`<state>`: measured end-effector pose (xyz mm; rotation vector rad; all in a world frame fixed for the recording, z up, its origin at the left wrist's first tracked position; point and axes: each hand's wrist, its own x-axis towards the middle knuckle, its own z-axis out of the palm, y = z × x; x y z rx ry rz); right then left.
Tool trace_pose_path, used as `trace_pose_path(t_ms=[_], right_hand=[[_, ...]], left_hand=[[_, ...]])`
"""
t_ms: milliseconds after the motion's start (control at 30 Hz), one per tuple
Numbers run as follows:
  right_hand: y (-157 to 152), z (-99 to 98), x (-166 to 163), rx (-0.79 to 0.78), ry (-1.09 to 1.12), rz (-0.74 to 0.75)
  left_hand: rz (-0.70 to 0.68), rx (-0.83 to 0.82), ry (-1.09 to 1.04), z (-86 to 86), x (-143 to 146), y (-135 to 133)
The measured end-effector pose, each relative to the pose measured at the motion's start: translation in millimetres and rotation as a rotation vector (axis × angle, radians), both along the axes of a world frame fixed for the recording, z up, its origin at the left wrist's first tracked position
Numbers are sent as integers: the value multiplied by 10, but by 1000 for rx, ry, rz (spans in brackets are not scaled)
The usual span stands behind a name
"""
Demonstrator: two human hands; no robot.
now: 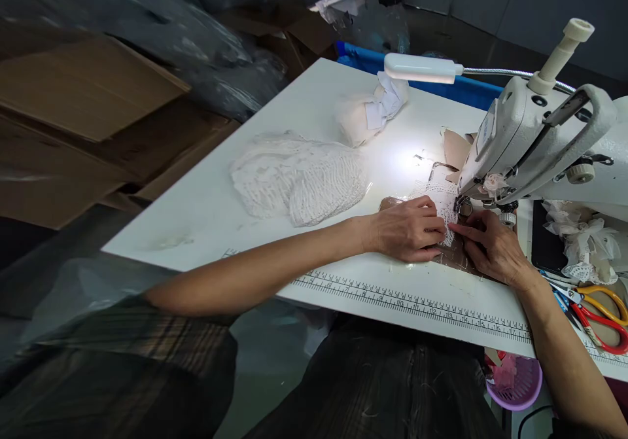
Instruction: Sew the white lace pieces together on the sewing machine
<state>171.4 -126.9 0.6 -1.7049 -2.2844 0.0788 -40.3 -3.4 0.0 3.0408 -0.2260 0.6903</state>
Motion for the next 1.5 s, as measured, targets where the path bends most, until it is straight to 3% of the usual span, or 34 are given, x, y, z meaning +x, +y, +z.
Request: trace_pose_path(t_ms=[333, 667, 1100, 1300, 1500], right_hand=[[8, 37, -35, -36, -98, -38], [18, -1, -135, -33, -158, -198], [-31, -25, -153, 69, -136, -151], [-58, -93, -186, 93, -130, -214], [-63, -43, -223, 29, -90, -223]], left_hand=[[14, -13, 10, 1, 81, 20], [71, -9, -77, -76, 28, 35], [138, -21, -70, -115, 54, 67], [167, -46, -30, -107, 67, 83], [179, -39, 18, -77, 83, 110]])
